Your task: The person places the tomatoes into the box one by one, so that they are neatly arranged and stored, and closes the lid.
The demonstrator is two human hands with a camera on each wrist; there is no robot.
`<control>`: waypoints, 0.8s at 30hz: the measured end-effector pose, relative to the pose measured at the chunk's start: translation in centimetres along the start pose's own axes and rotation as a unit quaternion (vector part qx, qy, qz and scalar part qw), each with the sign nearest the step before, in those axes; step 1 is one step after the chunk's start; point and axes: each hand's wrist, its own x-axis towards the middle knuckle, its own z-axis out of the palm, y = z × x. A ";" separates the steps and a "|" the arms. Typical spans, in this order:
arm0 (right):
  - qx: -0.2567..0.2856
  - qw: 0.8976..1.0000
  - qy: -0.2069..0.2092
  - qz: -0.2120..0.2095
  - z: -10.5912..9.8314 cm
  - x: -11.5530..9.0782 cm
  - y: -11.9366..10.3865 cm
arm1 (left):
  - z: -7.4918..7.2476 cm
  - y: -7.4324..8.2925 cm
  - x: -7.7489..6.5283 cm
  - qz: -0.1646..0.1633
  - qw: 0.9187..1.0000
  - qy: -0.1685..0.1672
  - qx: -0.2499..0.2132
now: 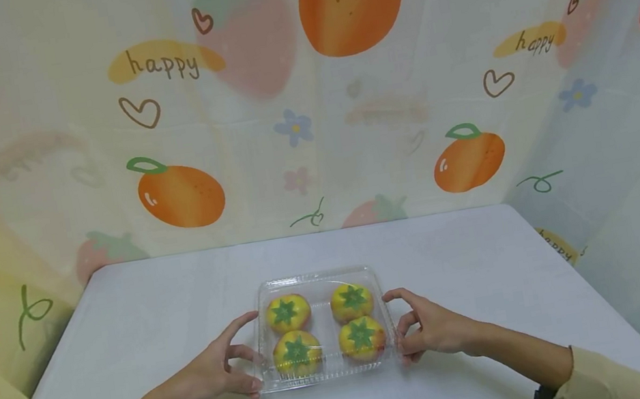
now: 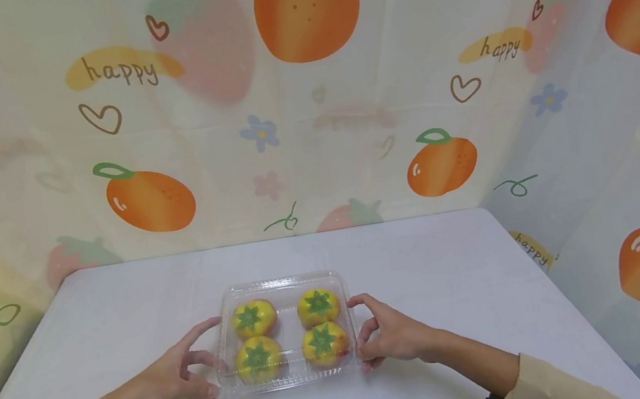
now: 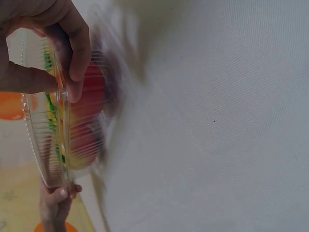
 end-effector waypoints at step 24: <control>0.004 1.000 -0.017 0.014 -0.1 0.5 0.0 | 0.6 -0.4 0.5 -0.013 0.999 0.037 -0.025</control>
